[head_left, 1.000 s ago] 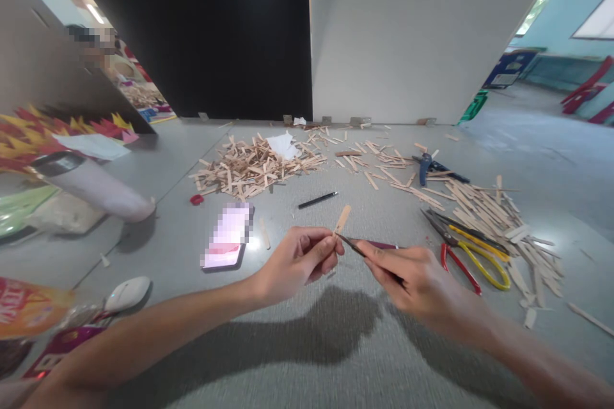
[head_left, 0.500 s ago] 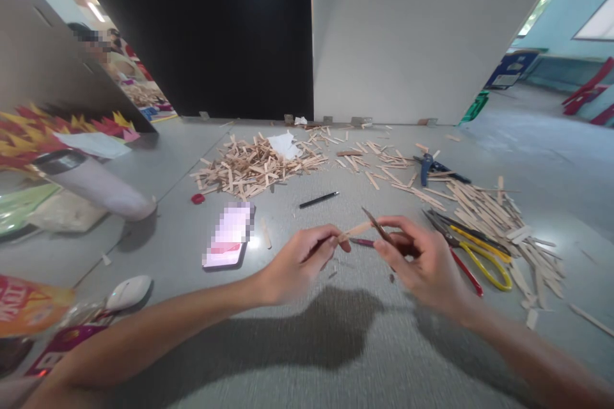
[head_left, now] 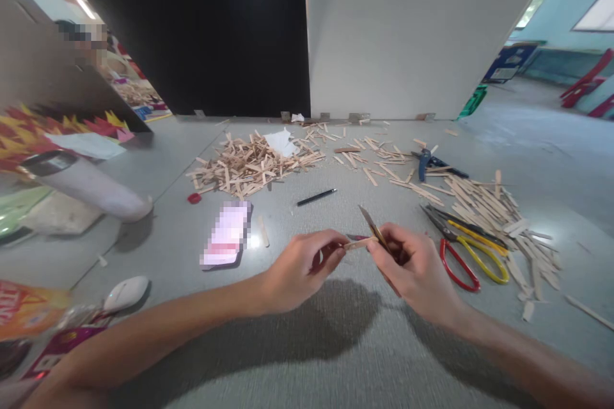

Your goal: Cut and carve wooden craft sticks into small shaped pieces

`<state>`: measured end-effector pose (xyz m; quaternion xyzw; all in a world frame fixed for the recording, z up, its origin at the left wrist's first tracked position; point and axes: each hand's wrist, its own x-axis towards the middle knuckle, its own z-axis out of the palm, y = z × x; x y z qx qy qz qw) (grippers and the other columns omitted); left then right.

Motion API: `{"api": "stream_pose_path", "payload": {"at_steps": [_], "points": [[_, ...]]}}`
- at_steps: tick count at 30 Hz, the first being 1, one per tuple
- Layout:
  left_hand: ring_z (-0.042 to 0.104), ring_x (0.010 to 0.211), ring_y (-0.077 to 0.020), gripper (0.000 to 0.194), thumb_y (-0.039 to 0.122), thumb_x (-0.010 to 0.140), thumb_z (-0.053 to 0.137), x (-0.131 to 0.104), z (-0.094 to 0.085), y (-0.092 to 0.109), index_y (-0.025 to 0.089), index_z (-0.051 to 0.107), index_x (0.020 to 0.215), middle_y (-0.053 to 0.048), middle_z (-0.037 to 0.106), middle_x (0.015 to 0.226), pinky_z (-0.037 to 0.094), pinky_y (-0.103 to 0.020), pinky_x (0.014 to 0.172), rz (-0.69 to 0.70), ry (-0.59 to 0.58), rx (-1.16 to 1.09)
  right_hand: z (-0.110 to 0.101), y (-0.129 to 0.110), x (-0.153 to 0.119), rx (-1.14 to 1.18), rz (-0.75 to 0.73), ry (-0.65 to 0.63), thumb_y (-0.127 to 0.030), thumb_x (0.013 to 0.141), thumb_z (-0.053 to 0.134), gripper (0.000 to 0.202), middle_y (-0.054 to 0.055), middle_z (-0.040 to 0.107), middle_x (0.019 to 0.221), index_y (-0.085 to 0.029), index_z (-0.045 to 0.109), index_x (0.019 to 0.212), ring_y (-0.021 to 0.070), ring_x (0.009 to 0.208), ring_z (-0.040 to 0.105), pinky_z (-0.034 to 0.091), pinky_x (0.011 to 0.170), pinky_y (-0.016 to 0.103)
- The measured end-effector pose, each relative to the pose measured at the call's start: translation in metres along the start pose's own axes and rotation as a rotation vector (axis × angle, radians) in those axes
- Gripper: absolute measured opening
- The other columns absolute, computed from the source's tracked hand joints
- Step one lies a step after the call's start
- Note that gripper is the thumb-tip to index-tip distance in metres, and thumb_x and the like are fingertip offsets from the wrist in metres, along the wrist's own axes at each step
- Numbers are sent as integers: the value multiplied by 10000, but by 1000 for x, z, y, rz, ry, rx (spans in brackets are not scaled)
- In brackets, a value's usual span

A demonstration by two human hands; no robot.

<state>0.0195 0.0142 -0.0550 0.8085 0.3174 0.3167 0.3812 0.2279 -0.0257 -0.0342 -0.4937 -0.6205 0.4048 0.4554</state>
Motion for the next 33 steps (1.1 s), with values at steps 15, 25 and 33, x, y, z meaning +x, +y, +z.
{"api": "stream_pose_path", "payload": {"at_steps": [15, 25, 33], "points": [[781, 749, -160, 198, 137, 1123, 456, 0, 22, -75, 182, 647, 1097, -63, 814, 919, 604, -231, 674, 527, 214, 531, 26, 80, 2, 34, 121, 51, -552, 952, 616, 402, -107, 379, 481, -283, 442, 711, 93, 358, 340, 258, 334, 227], [785, 808, -171, 169, 137, 1140, 412, -3, 30, -83, 182, 574, 1137, -79, 801, 953, 619, -253, 719, 547, 253, 521, 24, 81, 1, 37, 196, -29, -519, 957, 634, 387, -109, 397, 467, -284, 440, 719, 96, 361, 346, 270, 338, 226], [735, 762, -200, 191, 104, 1116, 371, -4, 30, -82, 168, 550, 1099, -82, 734, 885, 613, -301, 683, 525, 145, 637, 21, 82, 1, 31, 202, -73, -525, 963, 632, 411, -107, 392, 482, -283, 432, 697, 82, 345, 336, 239, 314, 220]]}}
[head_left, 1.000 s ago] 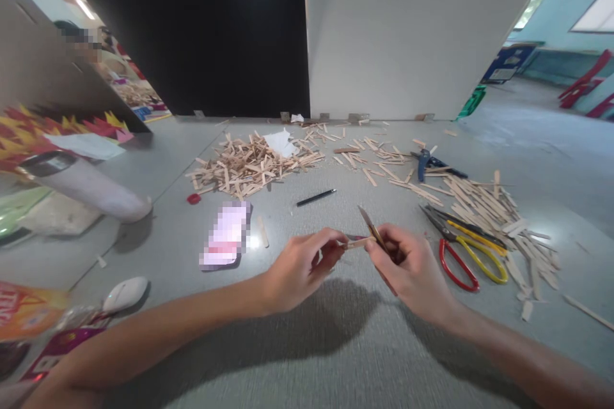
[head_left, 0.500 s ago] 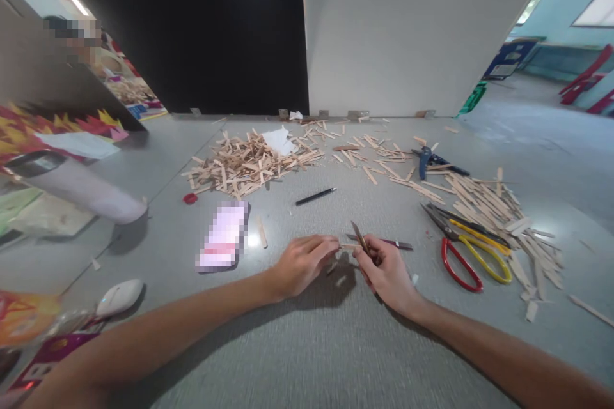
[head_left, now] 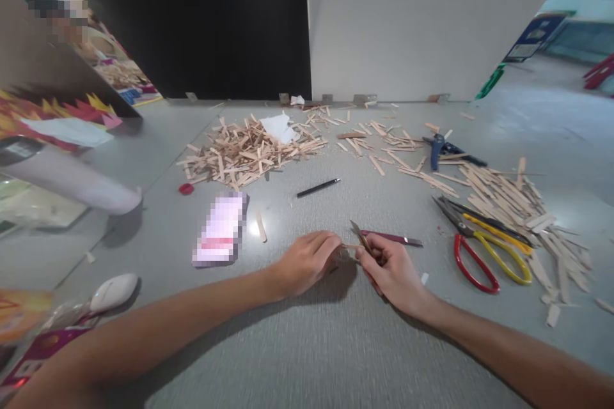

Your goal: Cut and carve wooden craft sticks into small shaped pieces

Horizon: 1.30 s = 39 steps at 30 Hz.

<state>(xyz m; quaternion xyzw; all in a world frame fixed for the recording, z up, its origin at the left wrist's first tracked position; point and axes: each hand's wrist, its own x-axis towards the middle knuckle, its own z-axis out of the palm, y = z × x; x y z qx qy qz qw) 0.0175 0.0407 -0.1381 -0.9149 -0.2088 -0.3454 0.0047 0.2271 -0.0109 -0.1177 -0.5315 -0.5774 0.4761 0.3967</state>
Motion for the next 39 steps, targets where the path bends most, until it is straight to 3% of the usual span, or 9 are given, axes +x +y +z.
{"api": "stream_pose_path", "payload": {"at_steps": [5, 11, 17, 23, 27, 31, 35, 39], "points": [[725, 762, -252, 244, 19, 1078, 343, 0, -1, 5, 115, 567, 1081, -129, 710, 886, 621, -371, 685, 30, -99, 111, -1, 0, 0, -4, 23, -41, -544, 962, 659, 444, -97, 423, 463, -278, 441, 682, 83, 332, 357, 246, 309, 223], [701, 813, -244, 244, 14, 1064, 342, -2, 3, 5, 133, 554, 1058, -116, 676, 919, 622, -372, 739, -7, -158, 93, 0, -5, 0, 36, 61, -79, -573, 949, 663, 461, -89, 467, 475, -266, 454, 676, 75, 327, 379, 270, 310, 200], [631, 746, -197, 248, 52, 1061, 304, -2, 4, 2, 198, 493, 994, -48, 615, 879, 569, -302, 665, -91, -178, -44, 2, -7, 1, 90, 104, -57, -560, 922, 668, 432, -94, 473, 470, -263, 467, 681, 68, 320, 375, 277, 314, 186], [614, 755, -183, 208, 152, 1098, 288, 1, 1, 1, 221, 457, 999, -46, 612, 910, 542, -296, 686, -186, -179, -218, -1, -7, 6, 103, 114, 5, -579, 904, 650, 412, -84, 491, 471, -258, 505, 690, 76, 309, 389, 255, 297, 190], [561, 623, -152, 167, 211, 1113, 319, 4, -2, -2, 236, 434, 994, 15, 583, 788, 466, -254, 595, -298, -182, -340, -1, -8, 6, 100, 106, 38, -595, 902, 648, 425, -87, 488, 474, -259, 497, 689, 77, 308, 401, 279, 300, 187], [494, 514, -127, 193, 234, 1127, 300, 6, -4, -3, 233, 463, 1024, 60, 552, 695, 390, -230, 537, -399, -202, -457, -1, -8, 5, 97, 88, 65, -618, 900, 656, 465, -85, 480, 471, -263, 470, 665, 77, 313, 401, 289, 306, 191], [503, 500, -125, 182, 336, 1106, 420, 11, -5, -5, 209, 548, 1086, 61, 568, 654, 392, -228, 535, -439, -242, -574, -1, -8, 6, 91, 77, 89, -610, 907, 667, 448, -77, 499, 481, -254, 515, 681, 86, 323, 427, 312, 323, 202], [543, 523, -125, 280, 404, 1095, 474, 16, -8, -6, 201, 578, 932, 25, 610, 642, 406, -222, 536, -521, -241, -656, 0, -8, 6, 98, 65, 144, -608, 934, 621, 425, -74, 509, 514, -245, 547, 727, 83, 342, 428, 314, 345, 209]]}}
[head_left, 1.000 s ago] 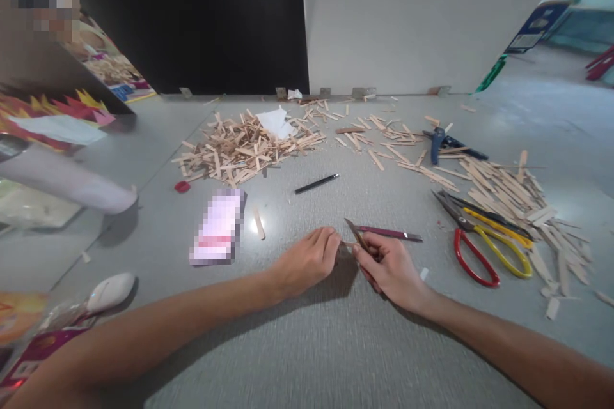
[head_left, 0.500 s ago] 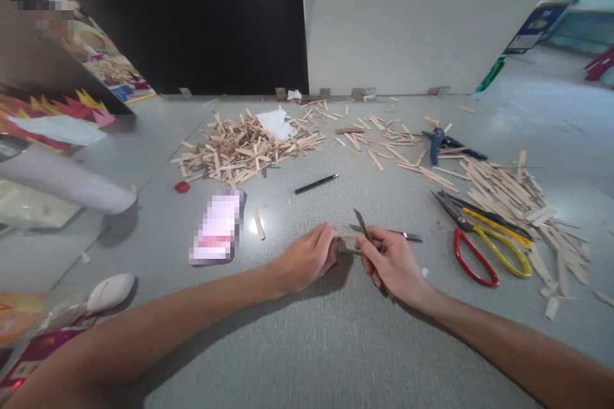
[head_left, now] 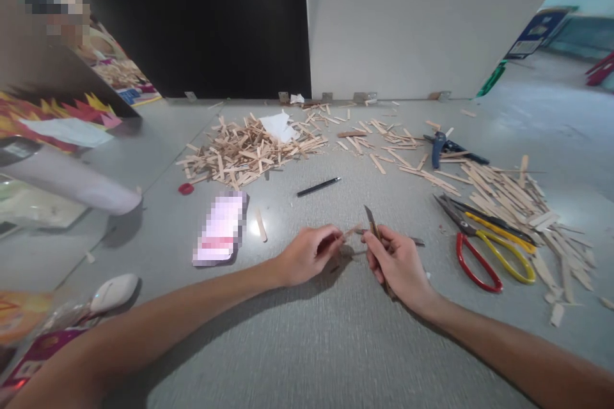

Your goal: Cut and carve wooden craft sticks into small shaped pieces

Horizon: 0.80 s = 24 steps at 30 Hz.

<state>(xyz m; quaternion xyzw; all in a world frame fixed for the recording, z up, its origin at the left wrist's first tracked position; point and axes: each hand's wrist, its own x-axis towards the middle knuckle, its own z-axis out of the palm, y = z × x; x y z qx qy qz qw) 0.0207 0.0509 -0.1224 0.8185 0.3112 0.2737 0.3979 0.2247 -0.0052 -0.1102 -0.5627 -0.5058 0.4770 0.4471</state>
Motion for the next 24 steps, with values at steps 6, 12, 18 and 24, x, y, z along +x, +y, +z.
{"api": "stream_pose_path", "payload": {"at_steps": [6, 12, 18, 24], "points": [[513, 455, -112, 362, 494, 1125, 426, 0, -3, 2, 167, 581, 1133, 6, 679, 663, 396, -208, 471, -135, 69, -125, 0, 4, -9, -72, -93, -66, -504, 993, 562, 357, -58, 551, 570, -179, 707, 1026, 104, 389, 428, 341, 368, 233], [479, 468, -106, 441, 551, 1082, 497, 1, -4, 5, 145, 597, 1221, 32, 633, 628, 389, -206, 480, -181, 75, -220, 0, 8, -10, -209, -215, -110, -371, 1027, 517, 375, -4, 645, 615, -139, 779, 1160, 119, 454, 471, 385, 407, 235], [473, 492, -111, 411, 493, 1097, 477, 0, -6, 5, 134, 617, 1242, 54, 567, 601, 365, -210, 491, -135, 59, -172, 0, 8, -7, -243, -240, -114, -349, 1024, 526, 394, -2, 662, 603, -147, 812, 1205, 136, 484, 526, 411, 451, 250], [399, 490, -101, 339, 445, 1081, 495, 1, -5, 5, 145, 636, 1154, 69, 504, 599, 294, -207, 476, -127, 78, -179, -2, 8, -8, -265, -257, -76, -363, 1013, 532, 375, -2, 651, 592, -150, 810, 1149, 154, 495, 557, 447, 481, 267]]}}
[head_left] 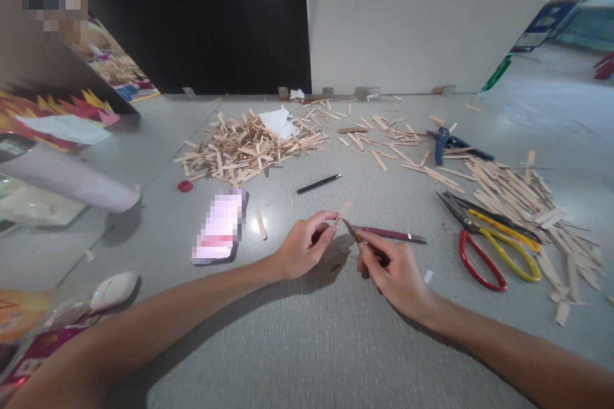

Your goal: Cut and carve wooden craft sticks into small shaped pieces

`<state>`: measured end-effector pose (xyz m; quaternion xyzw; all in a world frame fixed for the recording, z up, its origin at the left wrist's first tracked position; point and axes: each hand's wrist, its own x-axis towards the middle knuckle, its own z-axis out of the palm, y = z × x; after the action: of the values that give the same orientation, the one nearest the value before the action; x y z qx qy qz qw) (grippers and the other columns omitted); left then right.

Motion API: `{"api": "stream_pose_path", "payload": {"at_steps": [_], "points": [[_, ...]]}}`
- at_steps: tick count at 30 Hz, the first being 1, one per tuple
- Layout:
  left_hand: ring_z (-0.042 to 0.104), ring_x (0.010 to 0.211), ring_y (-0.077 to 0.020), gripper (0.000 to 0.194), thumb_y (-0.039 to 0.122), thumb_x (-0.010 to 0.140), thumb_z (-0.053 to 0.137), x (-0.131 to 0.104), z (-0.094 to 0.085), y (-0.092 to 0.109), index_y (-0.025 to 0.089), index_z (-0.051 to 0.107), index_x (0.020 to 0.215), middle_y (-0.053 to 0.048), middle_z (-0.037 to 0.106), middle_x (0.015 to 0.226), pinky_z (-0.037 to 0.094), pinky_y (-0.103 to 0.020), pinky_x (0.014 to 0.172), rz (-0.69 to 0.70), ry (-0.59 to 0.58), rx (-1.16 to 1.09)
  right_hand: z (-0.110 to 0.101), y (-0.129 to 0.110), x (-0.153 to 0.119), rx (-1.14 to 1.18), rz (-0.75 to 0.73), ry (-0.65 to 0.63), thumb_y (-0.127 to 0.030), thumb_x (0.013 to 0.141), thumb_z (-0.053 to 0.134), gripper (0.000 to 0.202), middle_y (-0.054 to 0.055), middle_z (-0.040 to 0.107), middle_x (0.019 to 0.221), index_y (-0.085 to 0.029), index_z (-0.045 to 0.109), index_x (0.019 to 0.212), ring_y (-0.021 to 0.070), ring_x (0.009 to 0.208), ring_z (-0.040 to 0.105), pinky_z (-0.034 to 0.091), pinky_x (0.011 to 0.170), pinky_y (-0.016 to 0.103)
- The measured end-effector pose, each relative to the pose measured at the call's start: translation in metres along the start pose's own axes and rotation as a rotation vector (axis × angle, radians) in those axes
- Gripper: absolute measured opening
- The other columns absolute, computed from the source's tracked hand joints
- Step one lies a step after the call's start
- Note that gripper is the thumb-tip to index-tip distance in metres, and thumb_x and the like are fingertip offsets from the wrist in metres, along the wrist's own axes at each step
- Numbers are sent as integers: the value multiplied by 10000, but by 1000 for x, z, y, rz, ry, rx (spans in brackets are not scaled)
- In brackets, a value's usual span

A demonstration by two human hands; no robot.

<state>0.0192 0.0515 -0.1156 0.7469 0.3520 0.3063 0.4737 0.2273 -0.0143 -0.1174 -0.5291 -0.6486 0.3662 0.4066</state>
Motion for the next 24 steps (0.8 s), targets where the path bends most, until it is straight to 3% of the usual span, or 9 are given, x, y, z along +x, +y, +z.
{"api": "stream_pose_path", "payload": {"at_steps": [5, 9, 12, 16, 18, 21, 24], "points": [[367, 494, -86, 276, 421, 990, 620, 1, -1, 2, 181, 609, 854, 72, 460, 584, 270, -200, 481, -19, -31, -50, 0, 3, 0, -28, 24, 162, -407, 972, 609, 324, 45, 732, 739, -177, 750, 1152, 200, 622, 659, 537, 624, 318], [418, 502, -86, 310, 466, 957, 655, 0, -1, 4, 182, 600, 846, 62, 497, 611, 327, -197, 488, -34, -51, -118, 1, 2, 2, 25, 88, 84, -424, 946, 630, 229, 46, 715, 733, -214, 705, 891, 200, 630, 636, 502, 607, 313], [502, 516, -105, 366, 538, 948, 678, -2, 4, 7, 186, 602, 885, 52, 527, 633, 426, -213, 498, -86, -55, -259, 1, -2, 6, 68, 91, 37, -432, 951, 609, 253, 32, 684, 717, -227, 669, 816, 190, 637, 620, 502, 594, 294], [595, 567, -115, 479, 630, 922, 708, -4, 12, 9, 153, 680, 896, -46, 670, 825, 508, -248, 536, -92, -44, -321, 2, -5, 7, 96, 75, -21, -447, 946, 613, 307, -4, 590, 653, -231, 634, 729, 167, 601, 541, 456, 564, 276], [621, 566, -128, 501, 649, 975, 626, -5, 13, 8, 152, 680, 942, -55, 692, 820, 522, -256, 545, -85, -30, -285, 3, -3, 5, 98, 77, -17, -438, 976, 579, 309, -30, 513, 625, -223, 636, 762, 148, 561, 467, 397, 526, 266], [629, 526, -149, 449, 594, 1074, 461, -6, 11, 5, 183, 600, 960, -13, 666, 685, 511, -254, 524, -92, 3, -203, 2, 0, 0, 95, 85, -19, -390, 1044, 454, 318, -72, 393, 605, -187, 690, 975, 128, 493, 346, 296, 461, 253], [548, 504, -128, 369, 517, 1076, 478, -5, 6, 4, 208, 544, 886, 31, 593, 642, 431, -229, 510, -60, 60, -74, 1, 1, -1, 44, 21, -71, -352, 1060, 437, 334, -49, 465, 618, -166, 713, 1028, 130, 505, 414, 339, 478, 248]]}}
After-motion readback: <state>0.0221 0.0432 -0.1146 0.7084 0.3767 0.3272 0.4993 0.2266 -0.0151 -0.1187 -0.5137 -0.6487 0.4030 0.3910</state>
